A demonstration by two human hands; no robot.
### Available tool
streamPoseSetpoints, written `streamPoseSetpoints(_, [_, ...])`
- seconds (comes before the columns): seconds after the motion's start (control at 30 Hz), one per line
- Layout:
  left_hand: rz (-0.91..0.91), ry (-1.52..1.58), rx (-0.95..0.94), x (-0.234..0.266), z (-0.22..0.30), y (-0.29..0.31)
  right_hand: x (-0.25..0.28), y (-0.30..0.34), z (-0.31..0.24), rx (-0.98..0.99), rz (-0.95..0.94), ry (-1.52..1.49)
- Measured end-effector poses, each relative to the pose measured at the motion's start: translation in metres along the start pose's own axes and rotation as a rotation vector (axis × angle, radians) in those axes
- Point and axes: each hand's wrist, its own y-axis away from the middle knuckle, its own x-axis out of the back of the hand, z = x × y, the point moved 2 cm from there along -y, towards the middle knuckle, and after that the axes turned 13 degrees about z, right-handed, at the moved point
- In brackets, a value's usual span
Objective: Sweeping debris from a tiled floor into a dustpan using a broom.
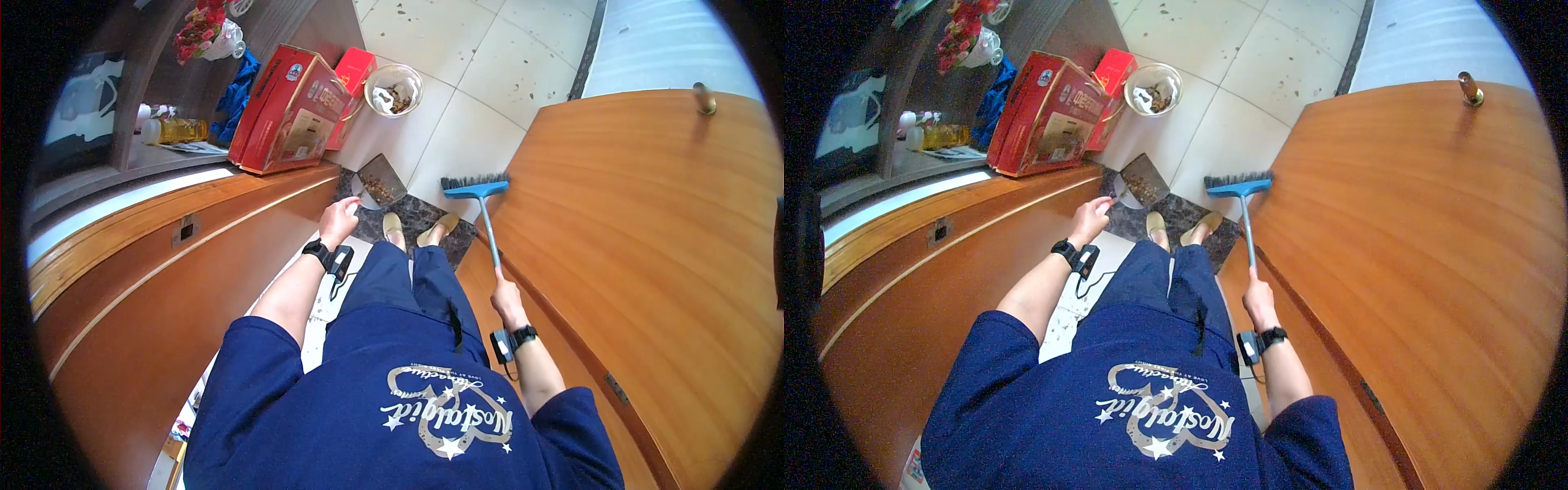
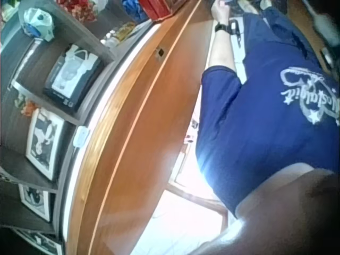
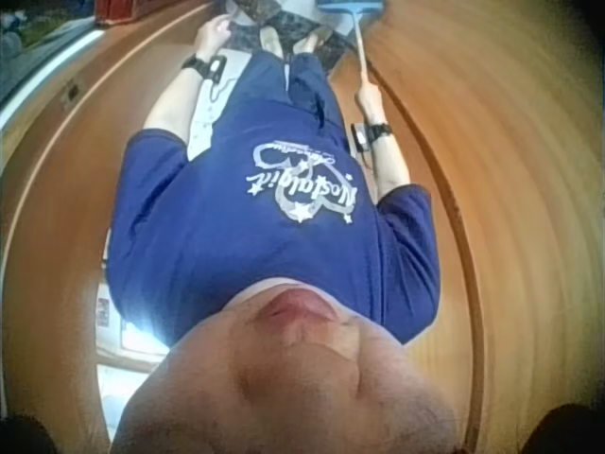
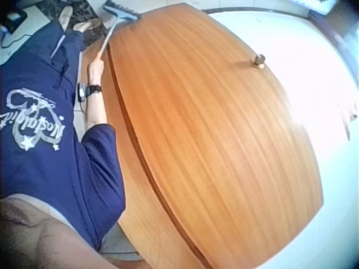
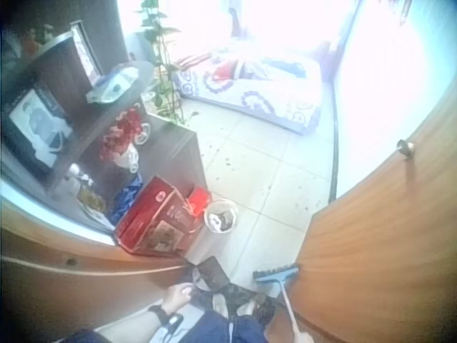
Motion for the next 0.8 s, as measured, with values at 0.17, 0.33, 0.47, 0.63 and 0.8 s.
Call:
streamPoseSetpoints(0.17, [-0.024, 0.013, 0.018, -0.004, 0.007, -0.005, -0.036, -0.042, 0.012, -0.015, 0.047, -0.245])
streamPoseSetpoints(0.33, [0.008, -0.022, 0.011, 0.0, 0.001, 0.001, -0.026, -0.01, 0.036, -0.009, 0.039, -0.283])
streamPoseSetpoints(0.47, [-0.013, 0.005, 0.048, -0.001, 0.0, 0.0, 0.0, 0.011, 0.025, 0.014, 0.056, 0.041])
streamPoseSetpoints(0.63, [-0.005, 0.009, 0.002, -0.006, 0.007, -0.003, -0.021, -0.041, 0.026, 0.065, 0.119, -0.06])
streamPoseSetpoints(0.8, [-0.013, -0.009, 0.028, -0.002, 0.009, 0.001, -0.004, -0.052, 0.026, 0.083, 0.187, -0.327])
